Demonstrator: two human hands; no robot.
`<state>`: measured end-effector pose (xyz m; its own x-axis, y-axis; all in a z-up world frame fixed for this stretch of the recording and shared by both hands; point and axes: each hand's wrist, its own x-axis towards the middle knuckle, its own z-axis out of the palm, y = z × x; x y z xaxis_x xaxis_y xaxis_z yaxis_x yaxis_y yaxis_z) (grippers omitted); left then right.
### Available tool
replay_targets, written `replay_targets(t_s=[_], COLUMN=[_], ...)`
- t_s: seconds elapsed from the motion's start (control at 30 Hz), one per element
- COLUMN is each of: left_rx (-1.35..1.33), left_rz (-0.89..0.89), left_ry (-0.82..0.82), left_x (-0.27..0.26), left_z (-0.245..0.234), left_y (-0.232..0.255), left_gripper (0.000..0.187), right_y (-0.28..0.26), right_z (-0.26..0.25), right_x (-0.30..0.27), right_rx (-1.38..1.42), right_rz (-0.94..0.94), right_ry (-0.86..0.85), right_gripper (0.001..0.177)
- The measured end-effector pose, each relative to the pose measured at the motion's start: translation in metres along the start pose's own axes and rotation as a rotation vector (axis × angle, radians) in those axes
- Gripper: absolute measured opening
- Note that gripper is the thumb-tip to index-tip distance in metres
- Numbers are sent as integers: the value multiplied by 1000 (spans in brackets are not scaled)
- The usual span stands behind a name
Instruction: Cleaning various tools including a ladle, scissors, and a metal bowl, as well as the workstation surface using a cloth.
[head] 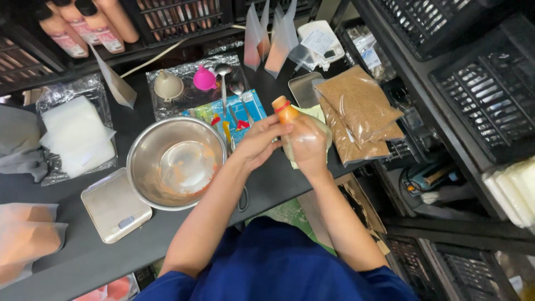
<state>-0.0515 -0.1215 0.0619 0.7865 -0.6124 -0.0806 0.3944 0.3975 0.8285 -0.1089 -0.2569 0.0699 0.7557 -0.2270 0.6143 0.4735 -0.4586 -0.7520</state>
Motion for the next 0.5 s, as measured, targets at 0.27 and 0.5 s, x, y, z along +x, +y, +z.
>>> replay_targets(t_s=[0.27, 0.5], left_rx=[105, 181], left_rz=[85, 250], left_ry=[326, 129], left_x=[-23, -41], left_z=[67, 79], left_y=[22, 36], left_gripper=[45, 24], right_y=[-25, -23], right_z=[13, 13], right_x=[-2, -25], right_rx=[-536, 886], right_rz=[-418, 180], right_ry=[-5, -89], right_gripper=[15, 16])
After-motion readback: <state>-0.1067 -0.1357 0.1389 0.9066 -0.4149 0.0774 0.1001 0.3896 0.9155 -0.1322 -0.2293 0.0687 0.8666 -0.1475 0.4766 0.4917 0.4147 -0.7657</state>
